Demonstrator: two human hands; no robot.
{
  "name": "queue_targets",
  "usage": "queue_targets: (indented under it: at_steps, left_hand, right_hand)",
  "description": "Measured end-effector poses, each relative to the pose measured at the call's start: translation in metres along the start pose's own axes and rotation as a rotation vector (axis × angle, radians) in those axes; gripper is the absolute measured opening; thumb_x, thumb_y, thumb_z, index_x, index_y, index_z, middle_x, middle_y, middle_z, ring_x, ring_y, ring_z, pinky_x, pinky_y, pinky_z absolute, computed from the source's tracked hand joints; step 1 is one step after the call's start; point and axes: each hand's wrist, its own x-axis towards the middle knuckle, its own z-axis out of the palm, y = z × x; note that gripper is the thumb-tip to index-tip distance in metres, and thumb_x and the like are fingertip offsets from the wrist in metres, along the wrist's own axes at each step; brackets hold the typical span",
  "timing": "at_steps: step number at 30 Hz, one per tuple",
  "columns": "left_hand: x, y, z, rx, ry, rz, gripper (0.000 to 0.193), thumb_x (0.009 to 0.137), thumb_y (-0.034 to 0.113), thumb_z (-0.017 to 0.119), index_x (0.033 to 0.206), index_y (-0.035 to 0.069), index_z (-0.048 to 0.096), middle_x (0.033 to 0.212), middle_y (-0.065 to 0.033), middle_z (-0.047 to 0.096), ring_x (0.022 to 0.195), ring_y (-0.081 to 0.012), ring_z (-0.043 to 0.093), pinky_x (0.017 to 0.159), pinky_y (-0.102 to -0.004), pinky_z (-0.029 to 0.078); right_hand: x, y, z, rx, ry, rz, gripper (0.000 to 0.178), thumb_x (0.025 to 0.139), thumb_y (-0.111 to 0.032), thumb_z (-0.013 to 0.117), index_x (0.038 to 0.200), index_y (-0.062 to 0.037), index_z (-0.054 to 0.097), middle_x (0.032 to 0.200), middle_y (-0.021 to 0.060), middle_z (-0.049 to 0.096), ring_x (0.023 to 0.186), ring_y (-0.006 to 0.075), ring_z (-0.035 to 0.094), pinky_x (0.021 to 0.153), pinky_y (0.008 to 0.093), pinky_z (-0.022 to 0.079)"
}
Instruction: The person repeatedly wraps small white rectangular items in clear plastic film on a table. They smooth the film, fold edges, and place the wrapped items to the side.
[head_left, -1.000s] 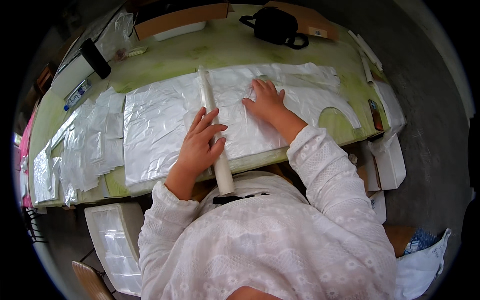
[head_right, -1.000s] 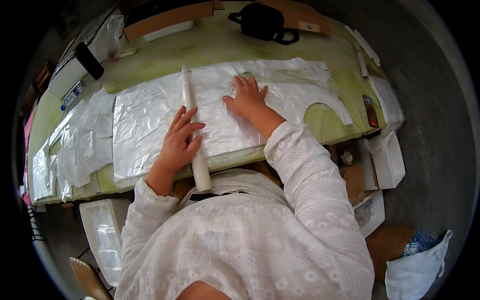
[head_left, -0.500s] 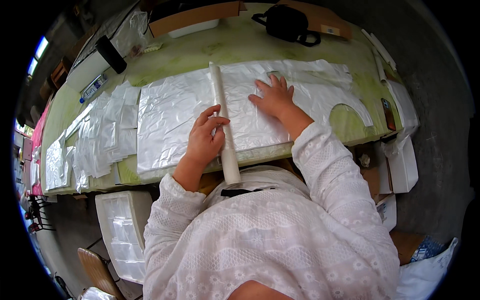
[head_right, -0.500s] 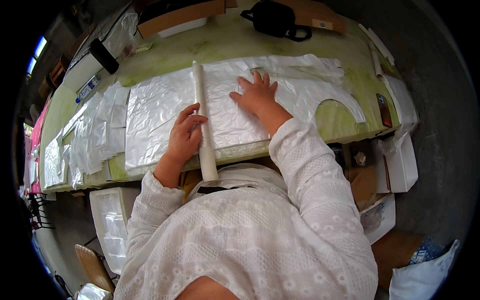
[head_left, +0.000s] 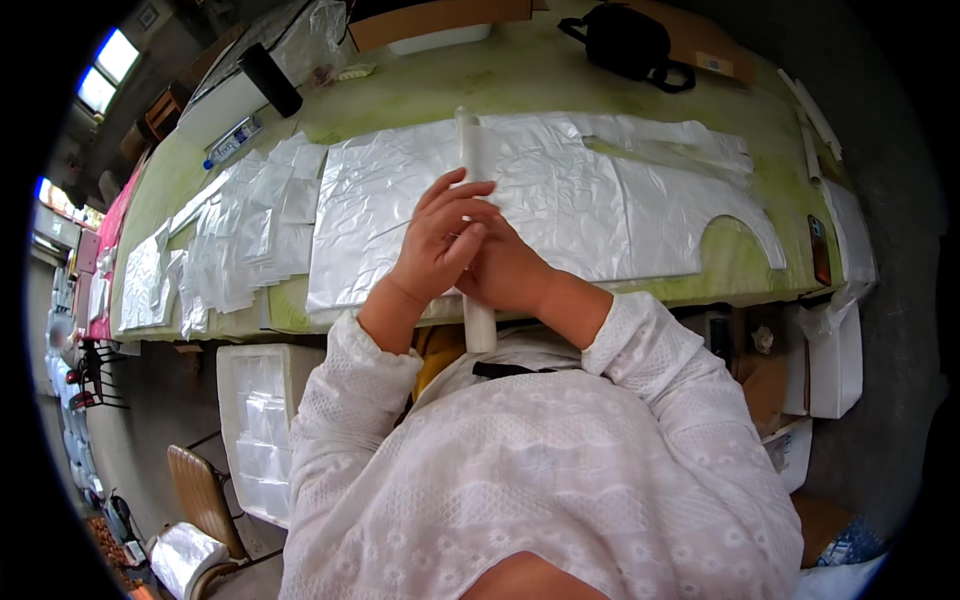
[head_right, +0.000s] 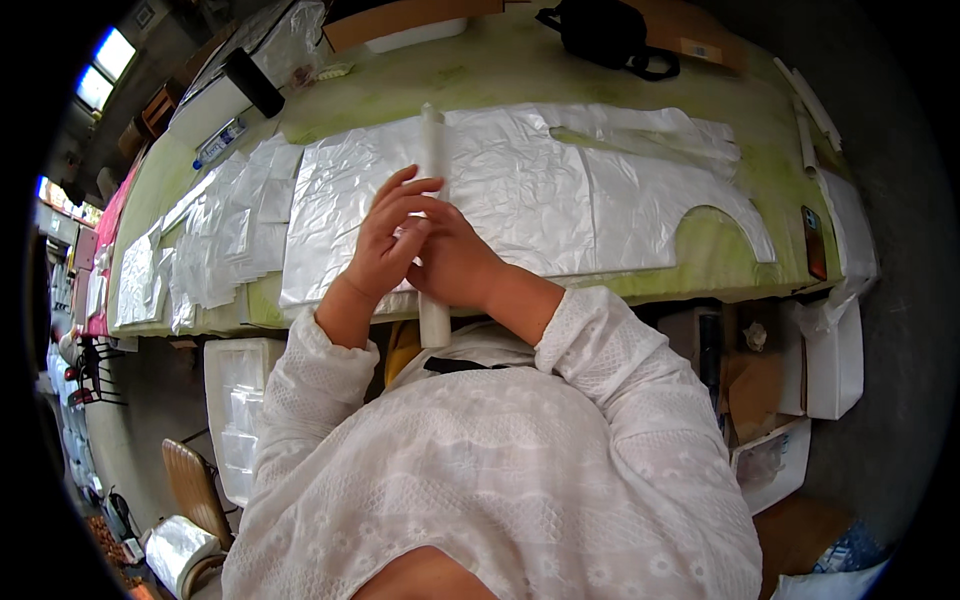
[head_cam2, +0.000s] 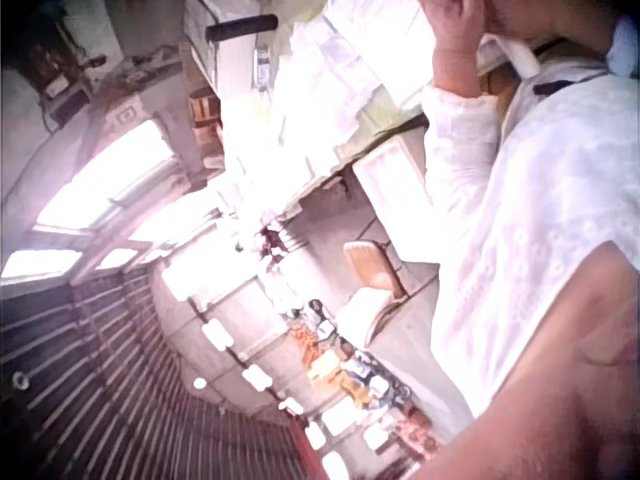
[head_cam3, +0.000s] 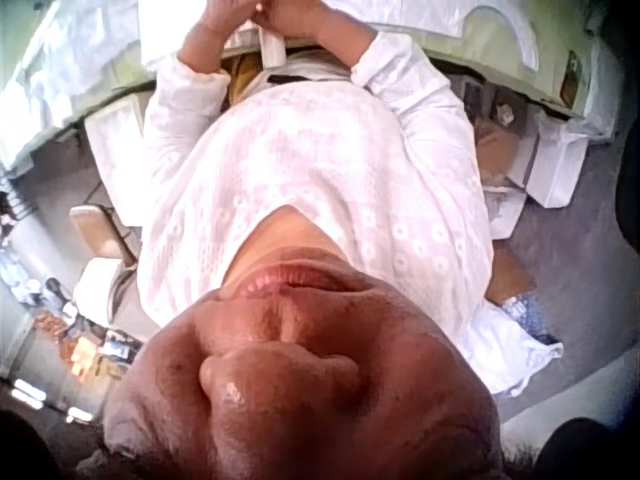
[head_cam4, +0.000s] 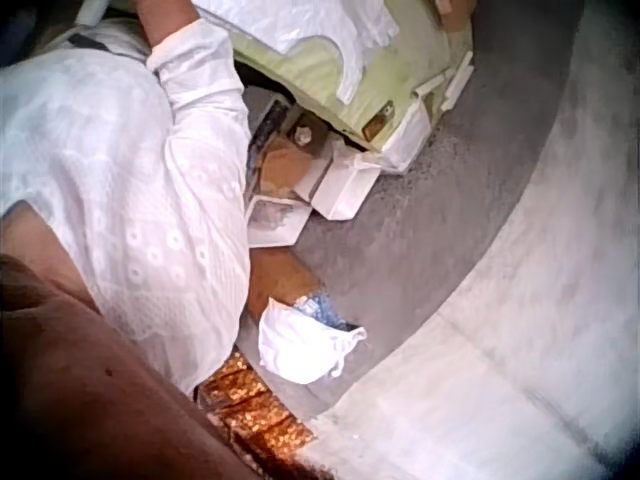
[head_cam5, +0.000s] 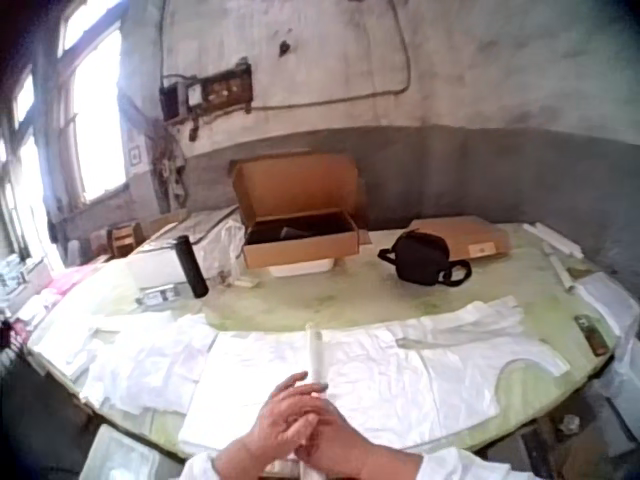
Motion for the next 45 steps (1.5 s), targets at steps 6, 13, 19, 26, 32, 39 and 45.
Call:
queue_targets:
  at_steps: [6,13,19,26,32,39,45]
  left_hand:
    - [0.001,-0.002,-0.023,0.172,-0.403,-0.168,0.034,0.103,0.029,0.055,0.123,0.005,0.07,0.141,-0.0149,0.062,0.144,-0.0388,0.044,0.119,-0.047,0.035]
    - [-0.045,-0.026,-0.026,-0.368,-0.204,-0.336,0.033,0.107,0.032,0.055,0.121,0.005,0.068,0.15,-0.0148,0.052,0.142,-0.0288,0.046,0.116,-0.0411,0.039]
    - [-0.042,-0.039,-0.047,-0.201,-0.134,-0.305,0.034,0.107,0.035,0.053,0.125,0.012,0.072,0.158,-0.0134,0.048,0.153,-0.0346,0.031,0.127,-0.0474,0.018]
    - [-0.055,-0.04,-0.09,0.38,-0.311,-0.321,0.024,0.099,0.037,0.065,0.113,0.021,0.078,0.158,-0.0047,0.05,0.152,-0.0447,0.03,0.121,-0.0603,0.023]
    - [-0.041,0.002,-0.073,0.586,-0.061,-0.32,0.057,0.092,0.034,0.075,0.143,0.017,0.059,0.159,-0.0146,0.046,0.151,-0.0442,0.032,0.123,-0.0539,0.026]
    - [-0.067,-0.045,-0.099,1.012,-0.171,-0.771,0.073,0.097,0.022,0.057,0.162,0.006,0.028,0.167,-0.0145,0.032,0.155,-0.0358,0.029,0.125,-0.049,0.026]
    - [-0.061,-0.06,-0.109,1.029,-0.091,-0.987,0.081,0.096,0.036,0.064,0.163,0.01,0.027,0.163,-0.0208,0.037,0.15,-0.0369,0.036,0.123,-0.0459,0.03]
  right_hand:
    - [0.003,-0.026,-0.006,0.014,-0.054,0.084,0.04,0.086,-0.011,0.07,0.124,-0.0038,0.066,0.128,0.0163,0.064,0.125,0.0372,0.056,0.106,0.048,0.048]
    - [-0.019,-0.039,0.003,0.149,0.204,-0.152,0.022,0.084,-0.016,0.072,0.102,-0.0039,0.072,0.11,0.014,0.066,0.125,0.0354,0.055,0.112,0.0513,0.042]
    - [0.019,-0.03,0.024,0.265,0.042,-0.318,0.013,0.081,-0.014,0.072,0.092,-0.0073,0.075,0.097,0.007,0.071,0.108,0.0297,0.062,0.105,0.0474,0.046]
    - [0.004,-0.041,0.024,0.513,0.026,-0.414,0.016,0.083,-0.005,0.071,0.099,-0.0083,0.073,0.101,0.0092,0.073,0.102,0.031,0.069,0.102,0.0497,0.053]
    - [-0.033,-0.035,0.01,0.547,0.094,-0.265,0.014,0.079,-0.001,0.074,0.093,-0.0051,0.075,0.09,0.0082,0.072,0.088,0.0292,0.067,0.08,0.0391,0.055]
    - [-0.048,-0.028,0.003,0.512,0.082,-0.29,0.015,0.08,-0.001,0.076,0.095,-0.0048,0.075,0.093,0.0094,0.074,0.089,0.0292,0.069,0.081,0.0403,0.056]
    - [-0.049,-0.025,0.008,0.487,0.099,-0.274,0.016,0.08,-0.002,0.077,0.096,-0.0059,0.076,0.092,0.0082,0.074,0.089,0.0292,0.07,0.081,0.0408,0.057]
